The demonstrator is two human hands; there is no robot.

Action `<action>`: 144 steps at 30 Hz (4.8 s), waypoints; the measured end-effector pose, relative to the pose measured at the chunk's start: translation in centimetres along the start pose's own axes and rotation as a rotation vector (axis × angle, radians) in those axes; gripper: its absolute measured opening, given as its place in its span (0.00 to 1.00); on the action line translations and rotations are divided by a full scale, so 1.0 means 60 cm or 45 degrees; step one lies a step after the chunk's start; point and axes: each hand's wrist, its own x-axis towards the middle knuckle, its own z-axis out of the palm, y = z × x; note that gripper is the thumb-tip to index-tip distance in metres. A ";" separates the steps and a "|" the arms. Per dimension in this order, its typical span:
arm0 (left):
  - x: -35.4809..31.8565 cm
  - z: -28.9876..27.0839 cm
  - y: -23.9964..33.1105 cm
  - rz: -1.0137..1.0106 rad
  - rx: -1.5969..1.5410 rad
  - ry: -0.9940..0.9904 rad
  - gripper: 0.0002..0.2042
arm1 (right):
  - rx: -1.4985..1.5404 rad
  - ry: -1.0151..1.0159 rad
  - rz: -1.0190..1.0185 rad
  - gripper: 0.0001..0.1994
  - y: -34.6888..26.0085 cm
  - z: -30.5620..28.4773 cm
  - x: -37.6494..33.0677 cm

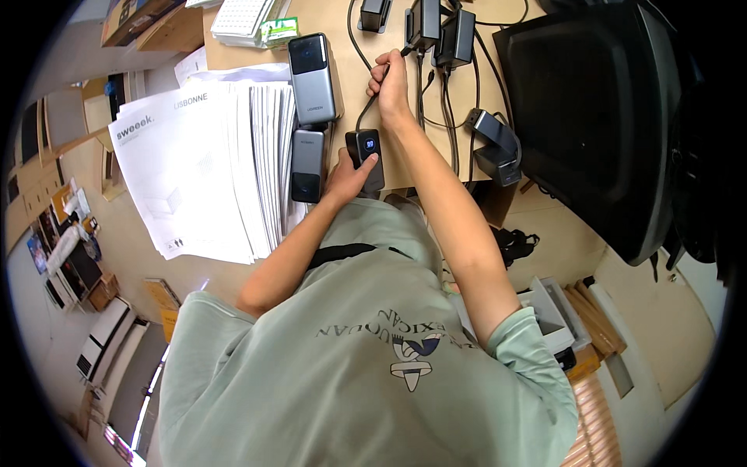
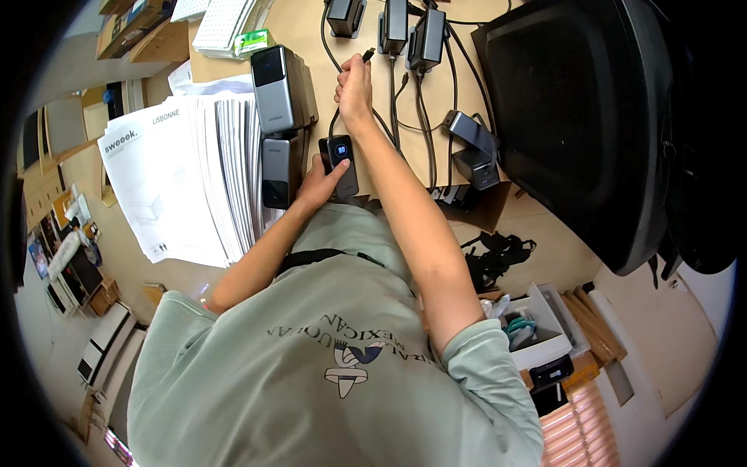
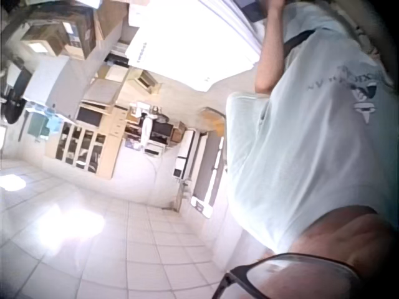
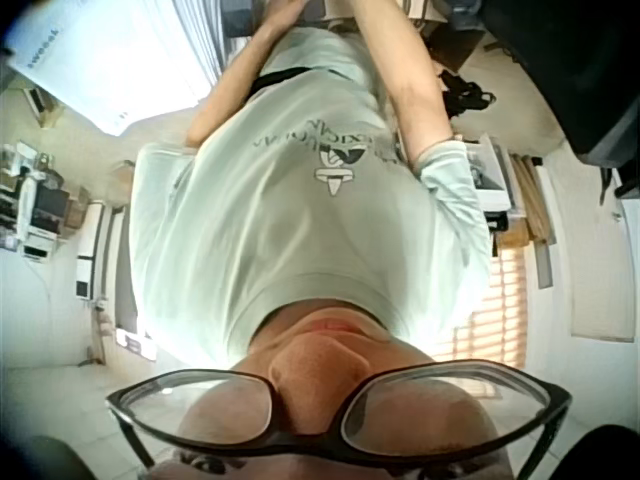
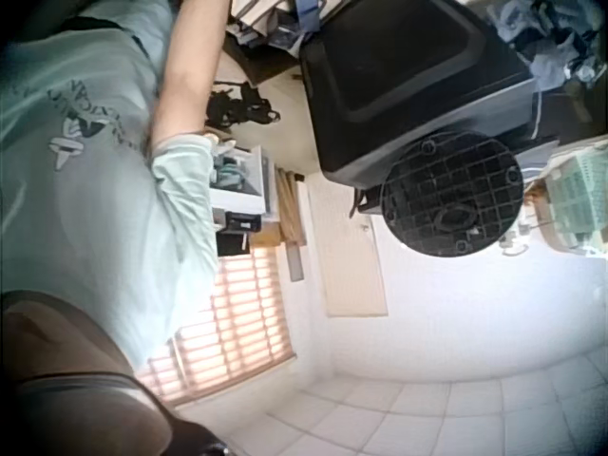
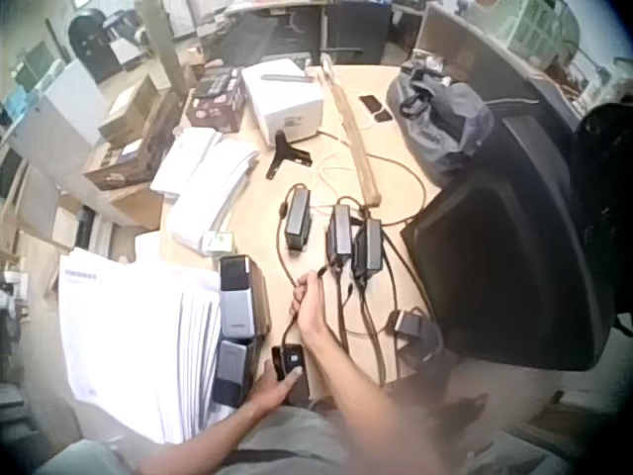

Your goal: The person picks up several power banks from a cardboard box, places them on a desk, and connects charging cables to some of them.

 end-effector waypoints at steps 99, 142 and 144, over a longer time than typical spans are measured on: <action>0.085 -0.203 0.418 0.699 1.739 0.123 0.42 | -2.013 -0.259 0.169 0.36 -0.039 -0.037 -0.122; 0.288 -0.197 0.448 1.502 0.843 0.818 0.12 | 0.209 0.060 0.079 0.09 -0.004 0.023 0.026; 0.273 -0.201 0.454 1.543 0.921 0.848 0.12 | 0.230 0.076 0.095 0.09 0.005 0.031 0.049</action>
